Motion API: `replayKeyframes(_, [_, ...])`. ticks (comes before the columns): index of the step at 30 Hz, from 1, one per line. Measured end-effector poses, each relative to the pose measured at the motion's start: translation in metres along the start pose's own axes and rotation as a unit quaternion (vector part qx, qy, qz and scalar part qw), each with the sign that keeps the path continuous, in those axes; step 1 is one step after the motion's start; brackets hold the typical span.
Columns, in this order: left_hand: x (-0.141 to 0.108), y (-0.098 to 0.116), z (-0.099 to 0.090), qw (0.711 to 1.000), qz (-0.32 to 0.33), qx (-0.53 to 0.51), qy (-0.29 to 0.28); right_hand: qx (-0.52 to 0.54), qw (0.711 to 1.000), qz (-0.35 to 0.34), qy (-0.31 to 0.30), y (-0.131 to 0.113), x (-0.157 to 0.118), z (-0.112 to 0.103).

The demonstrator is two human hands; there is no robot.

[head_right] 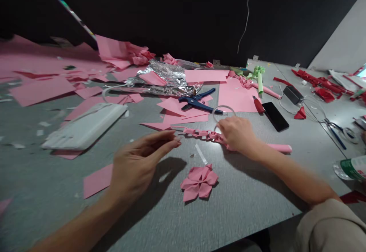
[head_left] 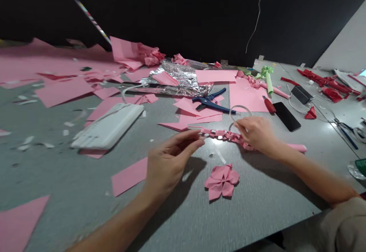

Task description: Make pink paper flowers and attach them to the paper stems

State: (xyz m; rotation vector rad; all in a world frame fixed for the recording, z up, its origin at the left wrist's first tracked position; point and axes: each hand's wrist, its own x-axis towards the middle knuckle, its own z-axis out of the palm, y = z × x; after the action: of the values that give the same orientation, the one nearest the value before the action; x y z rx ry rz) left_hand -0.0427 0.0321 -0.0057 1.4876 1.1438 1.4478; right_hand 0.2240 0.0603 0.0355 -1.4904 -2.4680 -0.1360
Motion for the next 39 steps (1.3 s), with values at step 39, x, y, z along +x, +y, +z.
replayKeyframes(39, [-0.016,0.005,0.011,0.996,-0.029,-0.01,-0.081,0.456,0.883,0.025,-0.108,-0.043,-0.007,-0.016])
